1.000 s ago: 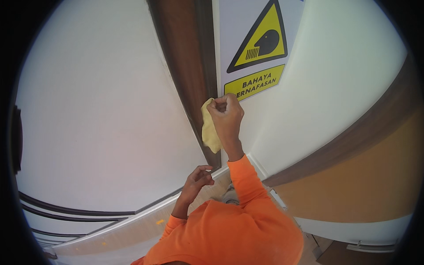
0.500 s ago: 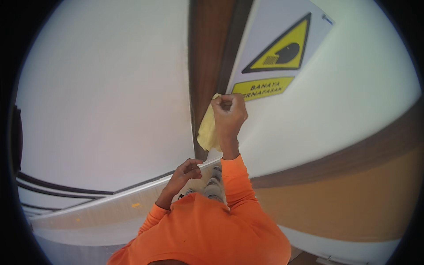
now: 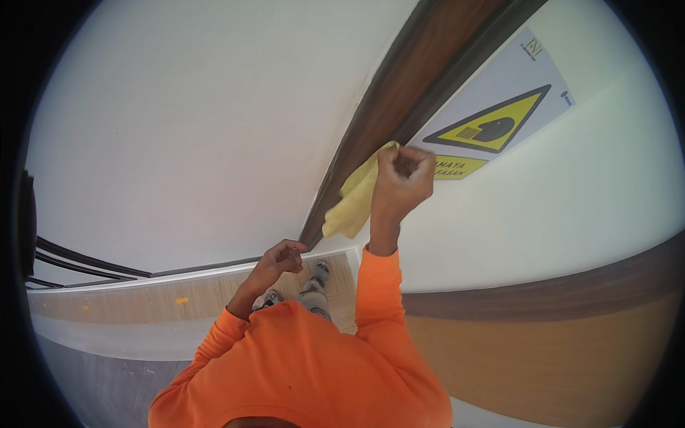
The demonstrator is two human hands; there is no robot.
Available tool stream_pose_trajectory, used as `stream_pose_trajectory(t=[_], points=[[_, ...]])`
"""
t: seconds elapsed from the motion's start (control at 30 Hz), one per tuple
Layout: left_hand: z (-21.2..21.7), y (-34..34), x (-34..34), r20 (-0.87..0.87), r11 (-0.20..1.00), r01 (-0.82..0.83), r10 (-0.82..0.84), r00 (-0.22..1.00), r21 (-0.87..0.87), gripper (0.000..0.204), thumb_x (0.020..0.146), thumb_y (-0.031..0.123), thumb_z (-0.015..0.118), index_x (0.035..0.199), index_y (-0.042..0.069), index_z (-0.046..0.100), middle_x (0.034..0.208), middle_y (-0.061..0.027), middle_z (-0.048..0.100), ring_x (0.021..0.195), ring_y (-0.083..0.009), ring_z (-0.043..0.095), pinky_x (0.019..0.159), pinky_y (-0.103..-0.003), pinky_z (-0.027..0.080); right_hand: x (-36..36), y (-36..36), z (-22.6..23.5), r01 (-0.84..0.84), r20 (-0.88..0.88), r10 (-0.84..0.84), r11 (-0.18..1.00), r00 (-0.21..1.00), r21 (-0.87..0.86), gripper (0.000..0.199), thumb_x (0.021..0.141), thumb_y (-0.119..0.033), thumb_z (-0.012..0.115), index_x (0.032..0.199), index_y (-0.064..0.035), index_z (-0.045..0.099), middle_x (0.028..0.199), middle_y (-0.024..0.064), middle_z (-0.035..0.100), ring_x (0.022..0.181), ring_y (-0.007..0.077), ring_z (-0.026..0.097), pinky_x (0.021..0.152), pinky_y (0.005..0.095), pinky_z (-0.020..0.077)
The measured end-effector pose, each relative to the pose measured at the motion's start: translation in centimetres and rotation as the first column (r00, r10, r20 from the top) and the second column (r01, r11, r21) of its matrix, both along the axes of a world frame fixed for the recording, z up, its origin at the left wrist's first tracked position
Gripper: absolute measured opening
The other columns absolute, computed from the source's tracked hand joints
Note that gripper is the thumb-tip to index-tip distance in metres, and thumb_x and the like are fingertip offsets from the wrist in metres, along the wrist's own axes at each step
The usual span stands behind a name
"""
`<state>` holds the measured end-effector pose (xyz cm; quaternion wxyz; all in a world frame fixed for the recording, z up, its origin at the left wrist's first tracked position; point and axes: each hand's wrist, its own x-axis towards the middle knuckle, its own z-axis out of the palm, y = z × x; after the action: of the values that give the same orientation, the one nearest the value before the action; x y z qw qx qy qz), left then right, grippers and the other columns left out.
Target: The person wipes a dark wooden handrail with a yellow cloth while walking down a staircase. They then enter a storage room filled with construction materials and pick up a white bucket containing a green cloth.
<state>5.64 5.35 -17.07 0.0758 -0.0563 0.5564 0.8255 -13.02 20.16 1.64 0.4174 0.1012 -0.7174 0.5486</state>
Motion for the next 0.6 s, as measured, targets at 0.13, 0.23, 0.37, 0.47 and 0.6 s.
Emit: stream_pose_trajectory(t=[0.13,0.23,0.37,0.47,0.6], points=[[0.8,-0.1,-0.6,-0.005,0.999,0.024,-0.024,1.0,0.044,0.034,0.098,0.012,0.061,0.13,0.003,0.056,0.099,-0.0024,0.061,0.092,-0.0132,0.061,0.087,-0.031,0.053,0.4,1.3,-1.7,-0.013,-0.006,0.014,0.999,1.0,0.05,0.018,0.08,-0.003,0.08,0.086,-0.0008,0.063,0.078,0.0061,0.067,0.065,0.0113,0.061,0.061,0.0262,0.051],[0.8,0.1,-0.6,0.003,0.999,0.033,-0.033,0.999,0.032,0.035,0.098,0.014,0.063,0.131,0.003,0.056,0.099,-0.0027,0.061,0.093,-0.014,0.062,0.087,-0.031,0.052,-0.3,1.8,1.6,0.036,-0.18,-0.021,0.996,0.983,0.084,0.016,0.084,-0.005,0.079,0.087,-0.0007,0.064,0.079,0.0046,0.066,0.068,0.0092,0.06,0.062,0.0246,0.0503],[1.3,0.6,-0.1,-0.065,0.991,0.121,-0.124,0.99,-0.05,0.04,0.098,0.016,0.066,0.135,0.005,0.053,0.11,-0.0066,0.06,0.103,-0.0167,0.063,0.094,-0.034,0.053,2.9,1.6,10.6,-0.28,-0.227,0.222,0.921,0.948,-0.269,0.017,0.09,-0.006,0.075,0.095,-0.0006,0.059,0.085,0.0081,0.064,0.072,0.012,0.059,0.063,0.0258,0.0506],[2.4,1.5,-0.1,-0.096,0.988,0.155,-0.155,0.983,-0.011,0.052,0.096,0.016,0.069,0.143,0.005,0.047,0.122,-0.0106,0.058,0.11,-0.0196,0.062,0.096,-0.036,0.053,4.7,3.2,11.2,-0.636,-0.409,0.5,0.691,0.763,-0.343,0.022,0.092,-0.009,0.073,0.103,-0.0019,0.055,0.088,0.0094,0.063,0.075,0.0139,0.06,0.065,0.0259,0.0521],[6.4,1.8,0.3,-0.209,0.982,0.136,-0.107,0.972,0.128,0.071,0.094,0.017,0.072,0.154,0.007,0.034,0.136,-0.0141,0.052,0.12,-0.0223,0.059,0.1,-0.037,0.051,8.2,3.5,5.9,-0.925,-0.182,0.916,0.321,0.357,-0.202,0.033,0.09,-0.021,0.077,0.104,-0.006,0.052,0.088,0.0123,0.062,0.074,0.0155,0.061,0.067,0.0259,0.053]])
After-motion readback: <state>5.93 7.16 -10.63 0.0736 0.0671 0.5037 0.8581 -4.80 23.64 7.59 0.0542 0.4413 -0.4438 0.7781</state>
